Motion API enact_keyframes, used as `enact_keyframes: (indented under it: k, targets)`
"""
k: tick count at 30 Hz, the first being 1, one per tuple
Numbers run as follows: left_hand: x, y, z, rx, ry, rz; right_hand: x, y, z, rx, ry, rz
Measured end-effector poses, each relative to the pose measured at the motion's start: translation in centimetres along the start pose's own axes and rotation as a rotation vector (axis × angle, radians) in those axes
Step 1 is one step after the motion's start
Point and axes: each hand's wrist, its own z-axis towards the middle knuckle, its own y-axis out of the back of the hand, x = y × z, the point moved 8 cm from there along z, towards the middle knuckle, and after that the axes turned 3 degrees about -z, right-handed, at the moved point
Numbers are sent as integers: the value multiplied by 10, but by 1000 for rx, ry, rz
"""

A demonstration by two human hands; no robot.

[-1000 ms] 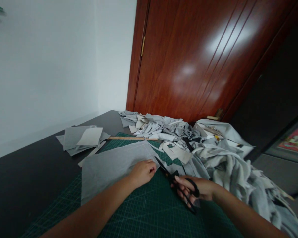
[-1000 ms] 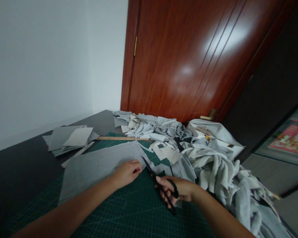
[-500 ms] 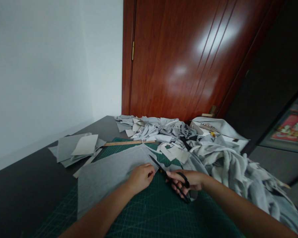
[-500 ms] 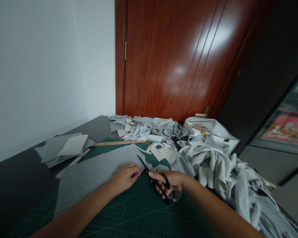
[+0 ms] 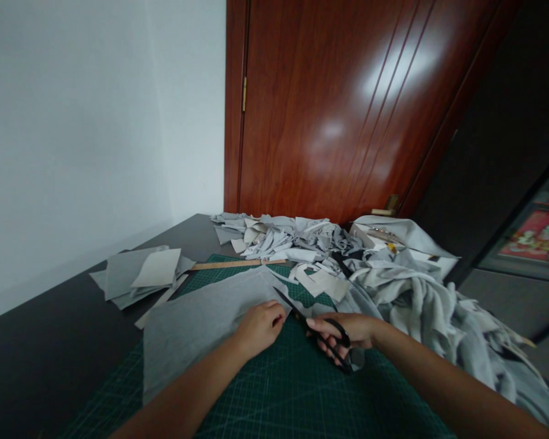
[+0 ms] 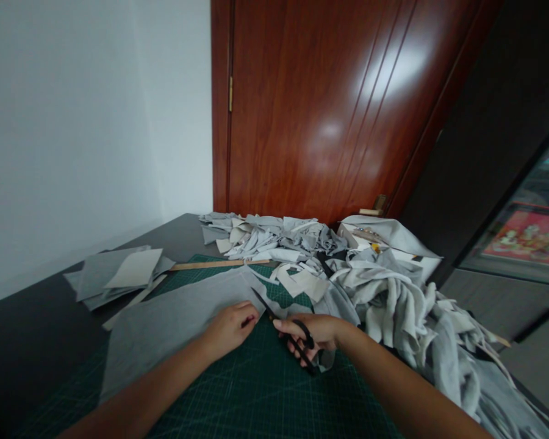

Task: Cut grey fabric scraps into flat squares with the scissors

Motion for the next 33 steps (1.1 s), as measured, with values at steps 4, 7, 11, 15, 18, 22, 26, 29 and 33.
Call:
enact_keyframes:
  k: [4, 7, 11, 15, 18, 22, 26, 29, 33]
  targets:
    - [0, -1, 0, 4, -11, 14, 1, -1, 0, -6, 7, 13]
    - [0, -2, 0, 4, -9, 22, 3, 0, 4, -19, 32, 41]
    - [1, -2, 0, -4, -5, 30, 1, 1, 10, -28, 40, 83]
    - [1, -2, 0, -6, -15, 28, -1, 0, 10, -27, 62, 125]
    - [1, -3, 0, 0, -16, 14, -2, -2, 9, -40, 83, 141]
    - [1, -4, -1, 2, -29, 16, -7, -3, 8, -54, 70, 169]
    - [1, -4, -1, 2, -39, 35, -7, -4, 8, -69, 90, 164]
    - [1, -4, -2, 1, -40, 31, -6, -5, 7, -75, 105, 153]
    - [2, -5, -2, 3, -40, 26, -9, -3, 8, -89, 89, 143]
